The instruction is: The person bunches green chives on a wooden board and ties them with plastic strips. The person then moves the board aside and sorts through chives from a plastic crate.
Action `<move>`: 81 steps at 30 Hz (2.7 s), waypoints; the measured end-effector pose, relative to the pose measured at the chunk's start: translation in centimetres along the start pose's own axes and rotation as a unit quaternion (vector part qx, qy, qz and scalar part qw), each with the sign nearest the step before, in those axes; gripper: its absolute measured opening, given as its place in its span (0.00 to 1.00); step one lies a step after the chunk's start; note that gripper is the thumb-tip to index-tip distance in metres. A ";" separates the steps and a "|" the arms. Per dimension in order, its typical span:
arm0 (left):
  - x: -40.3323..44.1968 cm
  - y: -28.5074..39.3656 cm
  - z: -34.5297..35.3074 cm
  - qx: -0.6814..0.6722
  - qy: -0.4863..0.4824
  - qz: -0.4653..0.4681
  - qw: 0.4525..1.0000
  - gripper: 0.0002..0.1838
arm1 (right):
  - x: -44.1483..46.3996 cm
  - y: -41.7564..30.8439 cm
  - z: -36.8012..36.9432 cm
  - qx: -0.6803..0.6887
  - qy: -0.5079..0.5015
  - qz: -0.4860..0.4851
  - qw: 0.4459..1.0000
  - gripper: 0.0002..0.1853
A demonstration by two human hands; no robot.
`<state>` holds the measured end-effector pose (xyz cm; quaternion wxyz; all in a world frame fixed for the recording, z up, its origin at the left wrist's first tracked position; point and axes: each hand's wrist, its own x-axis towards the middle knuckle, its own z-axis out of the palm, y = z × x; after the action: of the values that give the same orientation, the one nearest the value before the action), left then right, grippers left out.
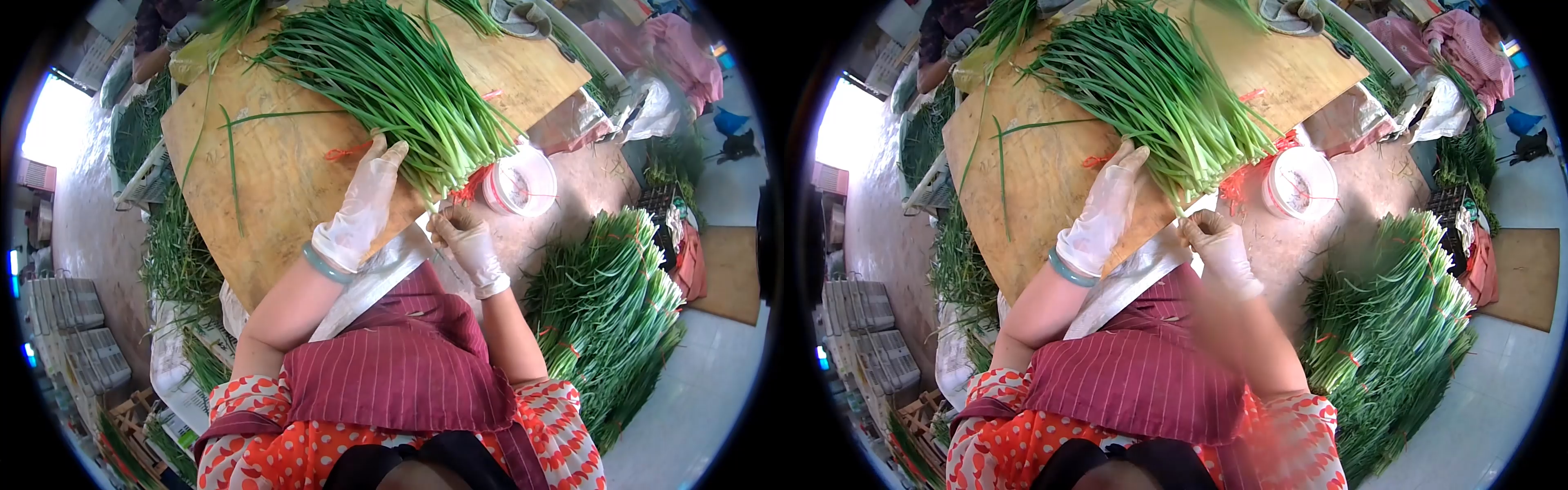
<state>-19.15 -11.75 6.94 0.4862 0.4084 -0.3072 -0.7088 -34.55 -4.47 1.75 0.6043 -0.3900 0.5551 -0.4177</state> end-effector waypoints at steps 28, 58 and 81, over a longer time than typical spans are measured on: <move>2.2 0.0 -1.2 0.013 0.020 -0.025 0.999 0.27 | -10.8 -30.3 -23.0 -0.197 0.314 -0.623 0.689 0.11; 0.5 0.8 1.8 0.010 0.055 0.024 0.998 0.39 | -1.4 -9.7 -6.1 -0.285 -0.185 0.033 0.940 0.11; 1.9 -9.3 -0.2 -0.131 -0.085 0.261 0.953 0.16 | 15.5 -8.2 16.3 -0.737 -0.217 -0.395 0.505 0.07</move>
<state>-23.39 -10.43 -1.47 0.6754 0.1856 -0.3477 -0.6233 -18.33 -21.76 5.37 -0.0268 -0.9516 0.3029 0.0442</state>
